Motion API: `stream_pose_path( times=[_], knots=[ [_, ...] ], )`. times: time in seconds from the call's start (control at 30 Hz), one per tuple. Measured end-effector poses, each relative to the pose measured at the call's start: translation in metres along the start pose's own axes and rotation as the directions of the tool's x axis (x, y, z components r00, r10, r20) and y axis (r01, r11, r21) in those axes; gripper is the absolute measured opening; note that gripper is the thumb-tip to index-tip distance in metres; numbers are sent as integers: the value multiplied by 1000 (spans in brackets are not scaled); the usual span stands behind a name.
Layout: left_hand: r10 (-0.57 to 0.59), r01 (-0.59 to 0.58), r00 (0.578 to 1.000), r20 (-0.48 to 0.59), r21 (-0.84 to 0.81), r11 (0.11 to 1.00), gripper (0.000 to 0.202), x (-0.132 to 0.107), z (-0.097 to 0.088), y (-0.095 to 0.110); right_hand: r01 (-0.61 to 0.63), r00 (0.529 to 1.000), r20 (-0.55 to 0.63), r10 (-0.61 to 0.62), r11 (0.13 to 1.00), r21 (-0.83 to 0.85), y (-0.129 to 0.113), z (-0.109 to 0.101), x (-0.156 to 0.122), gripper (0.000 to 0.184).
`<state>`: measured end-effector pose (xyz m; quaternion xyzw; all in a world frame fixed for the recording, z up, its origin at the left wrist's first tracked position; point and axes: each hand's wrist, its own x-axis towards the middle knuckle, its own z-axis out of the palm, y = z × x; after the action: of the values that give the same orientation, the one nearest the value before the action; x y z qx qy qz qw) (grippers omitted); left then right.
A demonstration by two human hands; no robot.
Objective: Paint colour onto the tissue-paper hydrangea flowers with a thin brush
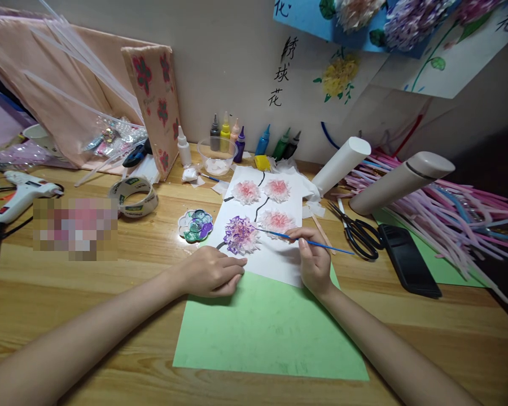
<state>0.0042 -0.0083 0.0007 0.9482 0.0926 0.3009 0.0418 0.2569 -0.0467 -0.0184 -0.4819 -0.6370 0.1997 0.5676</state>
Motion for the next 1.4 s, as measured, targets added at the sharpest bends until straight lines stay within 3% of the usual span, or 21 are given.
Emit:
stream_pose_path(
  times=[0.17, 0.3, 0.43, 0.57, 0.73, 0.97, 1.03, 1.1, 1.2, 1.3, 1.4],
  knots=[
    [1, -1, 1000, -2, 3, 1000, 24, 0, 0, 1, 0, 997, 80, 4, 998, -57, -1, 0, 1, 16],
    [1, -1, 1000, 12, 8, 1000, 23, 0, -1, 0, 18, 999, 34, -17, 999, -41, -2, 0, 1, 18],
    [-1, 1, 1000, 11, 5, 1000, 24, 0, -2, 0, 13, 996, 87, -6, 997, -80, -2, 0, 1, 17],
    [-1, 1, 1000, 10, -12, 1000, 23, 0, -1, 0, 43, 999, -1, -43, 997, -63, -2, -1, -1, 19],
    [-8, 8, 1000, -1, -27, 1000, 22, -3, 2, 0, 31, 999, 47, -27, 996, -81, -2, 0, 0, 17],
    [-3, 3, 999, 49, 8, 1000, 23, -7, 6, 0, 123, 983, -135, -127, 992, -41, -9, 2, -1, 18],
    [7, -8, 999, 36, 24, 1000, 23, -7, 6, 1, 120, 989, -78, -124, 991, -52, -19, 10, 3, 18],
    [17, -18, 1000, 24, 46, 999, 23, -7, 7, 2, 121, 991, 64, -116, 990, -78, -33, 24, 11, 19],
    [15, -19, 999, 44, 96, 995, 22, -8, 9, 2, 181, 949, 283, -143, 977, -116, -52, 53, 27, 19],
    [34, -43, 997, 74, 118, 992, 23, -9, 13, 1, 267, 907, 378, -186, 948, -172, -63, 80, 40, 17],
    [52, -60, 996, 73, 108, 992, 26, -11, 18, -1, 267, 892, 430, -141, 931, -249, -66, 95, 47, 17]
  ],
)
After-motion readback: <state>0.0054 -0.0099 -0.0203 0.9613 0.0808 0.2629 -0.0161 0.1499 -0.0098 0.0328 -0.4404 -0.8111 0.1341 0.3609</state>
